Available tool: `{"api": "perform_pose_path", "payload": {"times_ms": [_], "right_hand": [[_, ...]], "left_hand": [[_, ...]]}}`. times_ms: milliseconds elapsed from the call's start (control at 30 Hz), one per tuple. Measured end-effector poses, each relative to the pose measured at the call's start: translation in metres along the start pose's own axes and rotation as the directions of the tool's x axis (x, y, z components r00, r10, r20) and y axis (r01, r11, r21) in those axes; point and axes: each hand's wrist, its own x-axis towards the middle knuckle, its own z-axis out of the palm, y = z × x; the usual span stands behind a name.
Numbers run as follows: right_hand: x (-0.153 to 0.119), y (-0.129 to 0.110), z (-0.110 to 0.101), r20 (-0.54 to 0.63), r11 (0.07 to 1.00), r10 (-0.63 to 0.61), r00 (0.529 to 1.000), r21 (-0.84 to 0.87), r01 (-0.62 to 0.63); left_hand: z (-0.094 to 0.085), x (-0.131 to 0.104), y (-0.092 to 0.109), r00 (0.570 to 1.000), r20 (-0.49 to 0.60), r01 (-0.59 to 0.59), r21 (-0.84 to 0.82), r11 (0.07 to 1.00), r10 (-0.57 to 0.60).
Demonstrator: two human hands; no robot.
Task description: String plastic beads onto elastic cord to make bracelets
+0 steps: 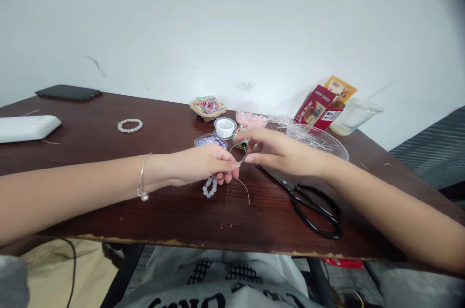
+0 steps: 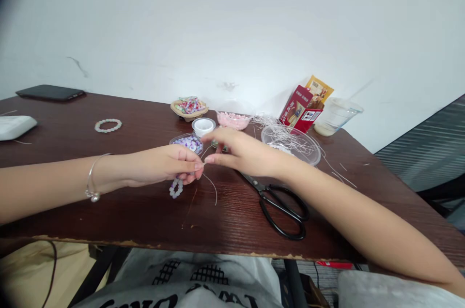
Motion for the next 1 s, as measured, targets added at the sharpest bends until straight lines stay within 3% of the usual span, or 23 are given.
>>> {"api": "perform_pose_path", "payload": {"times_ms": [67, 133, 233, 367, 433, 500, 567, 700, 767, 867, 1000], "right_hand": [[0.002, 0.001, 0.007, 0.151, 0.992, 0.053, 0.987, 0.106, -0.069], [0.004, 0.003, 0.013, 0.208, 0.973, 0.081, 0.975, 0.195, -0.123], [0.005, 0.004, 0.015, 0.144, 0.957, 0.104, 0.984, 0.256, -0.138], [0.006, -0.003, 0.005, 0.016, 0.978, 0.148, 0.989, 0.145, -0.148], [0.007, -0.007, 0.001, -0.041, 0.987, 0.163, 0.986, 0.013, -0.163], [0.007, -0.009, 0.003, -0.109, 0.971, 0.154, 0.982, -0.170, -0.171], [0.006, -0.010, 0.009, -0.149, 0.908, 0.087, 0.985, -0.395, -0.140], [-0.004, -0.006, 0.021, -0.097, 0.630, -0.042, 0.994, -0.775, -0.049], [-0.011, -0.002, 0.023, -0.034, 0.540, -0.074, 0.997, -0.841, 0.012], [-0.021, 0.002, 0.024, 0.056, 0.477, -0.155, 0.986, -0.870, 0.124], [-0.031, 0.000, 0.032, 0.191, 0.425, -0.348, 0.918, -0.841, 0.336]], "left_hand": [[0.000, 0.001, 0.002, 1.000, -0.006, 0.005, 0.005, 1.000, -0.005], [-0.001, 0.003, 0.002, 1.000, 0.002, 0.019, -0.015, 1.000, -0.019], [-0.007, 0.003, -0.001, 0.999, -0.002, -0.043, -0.024, 0.999, 0.043], [-0.011, -0.005, -0.004, 0.940, -0.244, -0.233, 0.051, 0.971, 0.239], [-0.005, -0.010, -0.003, 0.952, -0.255, -0.192, -0.065, 0.979, 0.170], [0.007, -0.010, 0.001, 0.992, -0.119, -0.066, -0.298, 0.952, 0.032], [0.022, -0.004, 0.006, 0.999, -0.021, 0.032, -0.500, 0.865, -0.049], [0.042, 0.018, 0.012, 0.991, -0.097, -0.006, -0.711, 0.703, -0.090], [0.048, 0.027, 0.013, 0.986, -0.145, -0.051, -0.750, 0.660, -0.088], [0.054, 0.033, 0.013, 0.974, -0.201, -0.081, -0.748, 0.659, -0.108], [0.061, 0.034, 0.014, 0.966, -0.222, -0.065, -0.702, 0.709, -0.131]]}}
